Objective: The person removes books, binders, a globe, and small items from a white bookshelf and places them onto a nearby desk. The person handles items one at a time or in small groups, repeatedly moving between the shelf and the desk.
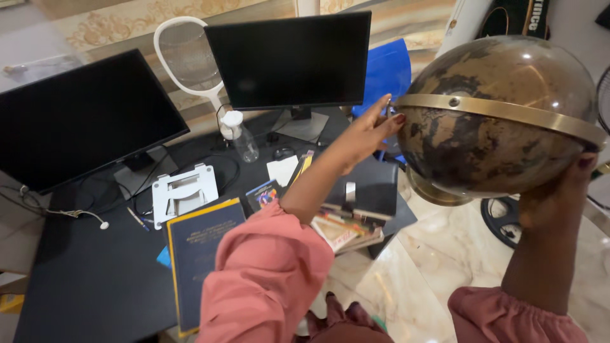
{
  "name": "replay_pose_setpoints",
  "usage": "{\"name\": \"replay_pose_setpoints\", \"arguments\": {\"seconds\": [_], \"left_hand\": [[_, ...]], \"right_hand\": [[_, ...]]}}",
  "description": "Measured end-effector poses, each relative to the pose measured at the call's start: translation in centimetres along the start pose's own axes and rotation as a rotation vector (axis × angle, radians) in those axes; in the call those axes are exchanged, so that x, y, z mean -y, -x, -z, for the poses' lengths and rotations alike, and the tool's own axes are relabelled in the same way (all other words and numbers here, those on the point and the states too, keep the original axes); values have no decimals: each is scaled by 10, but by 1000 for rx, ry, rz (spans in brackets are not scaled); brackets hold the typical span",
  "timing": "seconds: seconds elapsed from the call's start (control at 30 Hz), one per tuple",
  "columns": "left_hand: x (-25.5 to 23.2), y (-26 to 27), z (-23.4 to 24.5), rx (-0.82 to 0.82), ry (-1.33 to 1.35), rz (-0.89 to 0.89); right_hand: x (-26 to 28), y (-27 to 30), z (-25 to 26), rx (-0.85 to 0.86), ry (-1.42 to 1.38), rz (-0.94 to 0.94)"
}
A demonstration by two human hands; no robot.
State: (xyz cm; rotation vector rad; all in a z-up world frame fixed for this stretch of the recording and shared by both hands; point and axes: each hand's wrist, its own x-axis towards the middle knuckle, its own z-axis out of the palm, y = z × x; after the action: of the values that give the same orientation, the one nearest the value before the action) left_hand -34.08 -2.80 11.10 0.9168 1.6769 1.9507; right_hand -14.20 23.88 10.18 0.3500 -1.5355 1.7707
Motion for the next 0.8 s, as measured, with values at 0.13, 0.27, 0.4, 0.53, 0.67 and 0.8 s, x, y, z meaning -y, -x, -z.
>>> {"name": "replay_pose_setpoints", "arguments": {"seconds": [0.13, 0.27, 0.4, 0.53, 0.67, 0.8], "left_hand": [[2, -42, 37, -4, -29, 81], [30, -92, 72, -37, -51, 194], [77, -137, 116, -65, -25, 366], [149, -168, 151, -2, 8, 499], [212, -174, 161, -69, -80, 615], [247, -179, 175, -94, -68, 683]], "right_hand": [[-63, -49, 19, -15, -102, -87], [-134, -95, 28, -42, -160, -165], [-211, -132, 35, -22, -176, -283], [-288, -131, 57, 61, -233, -341], [-355, -115, 67, 65, -249, -403], [-394, -101, 67, 47, -238, -484]]}}
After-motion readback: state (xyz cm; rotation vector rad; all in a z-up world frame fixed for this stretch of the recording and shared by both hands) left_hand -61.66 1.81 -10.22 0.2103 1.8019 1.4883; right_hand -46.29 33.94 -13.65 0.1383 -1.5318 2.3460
